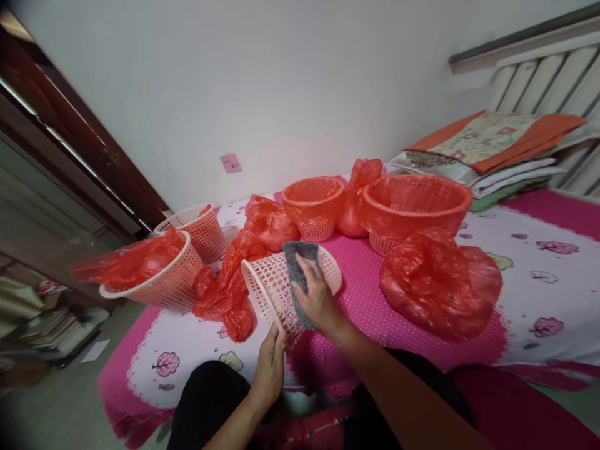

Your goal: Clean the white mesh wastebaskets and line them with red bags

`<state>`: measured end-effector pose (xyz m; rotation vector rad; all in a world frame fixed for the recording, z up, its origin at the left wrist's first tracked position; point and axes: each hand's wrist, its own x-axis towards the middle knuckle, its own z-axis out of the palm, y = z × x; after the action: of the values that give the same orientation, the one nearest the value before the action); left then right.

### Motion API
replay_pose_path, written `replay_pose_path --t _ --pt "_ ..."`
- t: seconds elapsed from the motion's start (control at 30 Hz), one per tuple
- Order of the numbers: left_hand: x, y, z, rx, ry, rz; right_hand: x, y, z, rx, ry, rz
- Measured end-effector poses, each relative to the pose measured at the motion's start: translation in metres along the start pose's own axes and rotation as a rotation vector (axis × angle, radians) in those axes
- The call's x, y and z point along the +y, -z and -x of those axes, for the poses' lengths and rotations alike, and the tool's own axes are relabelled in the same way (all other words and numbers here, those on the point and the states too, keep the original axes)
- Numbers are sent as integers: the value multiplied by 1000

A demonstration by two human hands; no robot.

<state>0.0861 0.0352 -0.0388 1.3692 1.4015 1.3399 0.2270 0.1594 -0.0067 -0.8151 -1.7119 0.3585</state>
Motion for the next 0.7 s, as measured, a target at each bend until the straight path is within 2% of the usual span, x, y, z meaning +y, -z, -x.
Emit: replay_pose_path --t 0.1,0.2,0.47,0.7 --pt "-3 0 0 19 2 57 -24 -4 12 -215 131 -57" --pt "-6 0 0 15 40 122 -38 -6 21 -334 146 -43" --pt "-4 -3 1 20 23 103 -32 -9 23 -327 346 201" --pt "1 -3 1 15 -7 71 -24 -10 16 -317 394 242"
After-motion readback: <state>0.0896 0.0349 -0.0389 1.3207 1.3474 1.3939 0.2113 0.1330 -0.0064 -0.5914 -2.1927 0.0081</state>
